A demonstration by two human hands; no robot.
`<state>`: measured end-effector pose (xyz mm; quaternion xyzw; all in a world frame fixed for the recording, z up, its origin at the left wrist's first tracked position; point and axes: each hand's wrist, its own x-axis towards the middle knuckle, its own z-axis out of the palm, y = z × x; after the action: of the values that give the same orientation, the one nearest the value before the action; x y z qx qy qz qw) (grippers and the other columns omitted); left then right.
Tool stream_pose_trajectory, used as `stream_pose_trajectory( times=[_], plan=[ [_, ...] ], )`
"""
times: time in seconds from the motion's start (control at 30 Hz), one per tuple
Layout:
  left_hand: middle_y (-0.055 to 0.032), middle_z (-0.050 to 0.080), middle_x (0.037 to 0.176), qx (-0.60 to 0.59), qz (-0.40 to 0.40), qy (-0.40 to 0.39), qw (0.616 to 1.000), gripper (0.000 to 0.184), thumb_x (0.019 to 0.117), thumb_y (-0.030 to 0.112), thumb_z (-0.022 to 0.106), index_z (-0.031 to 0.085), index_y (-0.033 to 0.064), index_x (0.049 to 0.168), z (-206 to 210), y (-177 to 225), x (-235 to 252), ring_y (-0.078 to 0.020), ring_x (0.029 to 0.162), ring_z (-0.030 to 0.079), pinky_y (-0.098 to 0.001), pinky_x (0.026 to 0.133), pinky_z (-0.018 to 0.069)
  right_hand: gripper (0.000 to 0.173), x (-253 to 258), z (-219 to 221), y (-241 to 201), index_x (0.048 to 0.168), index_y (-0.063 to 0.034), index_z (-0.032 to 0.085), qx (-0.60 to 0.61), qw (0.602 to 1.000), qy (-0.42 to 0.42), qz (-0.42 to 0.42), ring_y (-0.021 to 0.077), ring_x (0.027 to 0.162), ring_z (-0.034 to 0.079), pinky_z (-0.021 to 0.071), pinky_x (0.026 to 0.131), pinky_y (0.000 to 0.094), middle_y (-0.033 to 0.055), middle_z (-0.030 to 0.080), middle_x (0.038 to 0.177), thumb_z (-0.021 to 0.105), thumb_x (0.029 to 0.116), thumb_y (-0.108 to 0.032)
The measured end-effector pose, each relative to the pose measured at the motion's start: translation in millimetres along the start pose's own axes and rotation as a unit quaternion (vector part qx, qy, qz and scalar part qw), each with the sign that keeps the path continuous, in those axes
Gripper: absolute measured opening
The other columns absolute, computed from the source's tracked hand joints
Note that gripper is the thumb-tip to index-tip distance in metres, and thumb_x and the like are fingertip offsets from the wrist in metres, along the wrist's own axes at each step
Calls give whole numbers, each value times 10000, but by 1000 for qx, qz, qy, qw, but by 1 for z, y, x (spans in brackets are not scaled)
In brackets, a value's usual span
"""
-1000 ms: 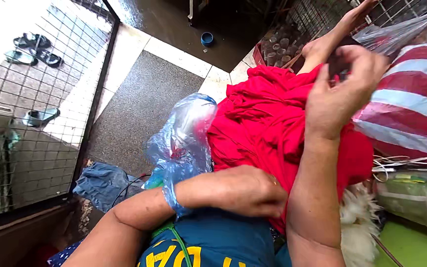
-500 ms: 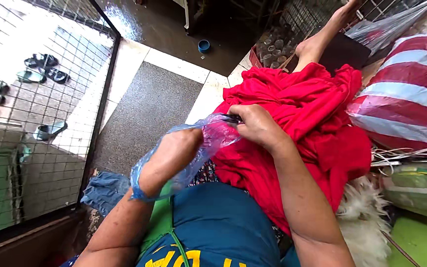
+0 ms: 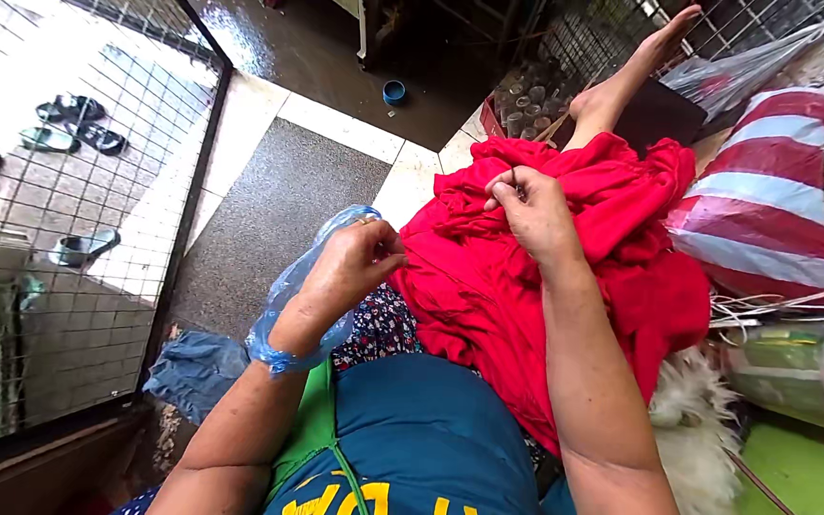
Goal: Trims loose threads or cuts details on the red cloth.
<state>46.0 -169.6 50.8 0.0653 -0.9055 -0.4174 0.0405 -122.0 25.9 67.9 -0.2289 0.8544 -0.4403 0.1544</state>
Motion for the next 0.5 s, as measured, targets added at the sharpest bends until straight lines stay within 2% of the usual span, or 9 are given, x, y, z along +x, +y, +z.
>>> stream_pose_trajectory(
  times=[0.1,0.2,0.23,0.27,0.33,0.43,0.5],
  plan=[
    [-232,675,1083,4,-7,1,1000,183,956,73,678,704,-46,1092,26,1,28,-335,931,692,-514,865,565,169,3,7,4,1077,38,666,-38,999,-15,-14,204,853,635,504,807,399,150,675,950,625,993,-102],
    [-287,613,1276,-8,-28,-16,999,339,995,111,640,626,-33,1301,64,-15,60,-403,1063,678,-542,925,555,253,2,9,5,1146,46,660,-50,998,-18,-15,261,935,649,503,862,452,192,686,1035,679,967,-132],
    [-291,617,1276,-15,-27,-14,999,345,997,131,645,633,-24,1305,74,-21,67,-415,1079,669,-559,936,540,288,2,10,4,1181,42,647,-48,999,-19,-12,273,959,656,508,876,462,198,686,1060,687,963,-142],
    [-285,638,1234,-27,-22,1,999,301,992,141,654,676,-21,1244,82,-26,71,-408,1056,676,-561,928,541,320,1,10,4,1213,36,628,-48,999,-23,-9,286,968,662,514,878,475,202,685,1074,691,963,-153],
    [-235,691,1116,-74,-25,49,996,216,986,132,650,735,-36,1093,87,-31,71,-325,974,694,-486,899,557,357,1,11,3,1261,24,592,-55,998,-36,-2,317,942,665,519,847,511,210,679,1059,687,968,-158],
    [-113,738,999,-217,-82,108,967,209,999,127,624,728,-44,1060,76,-40,62,-127,886,698,-331,853,573,349,-2,12,0,1288,15,568,-82,994,-75,-10,360,943,669,518,829,563,223,674,1055,657,974,-110],
    [-45,739,938,-286,-131,142,939,202,1006,144,624,722,-28,1048,64,-41,54,-58,828,688,-262,797,571,319,-5,15,-3,1273,15,598,-116,987,-101,-47,393,980,682,519,844,601,233,689,1077,647,974,-85]
  ],
)
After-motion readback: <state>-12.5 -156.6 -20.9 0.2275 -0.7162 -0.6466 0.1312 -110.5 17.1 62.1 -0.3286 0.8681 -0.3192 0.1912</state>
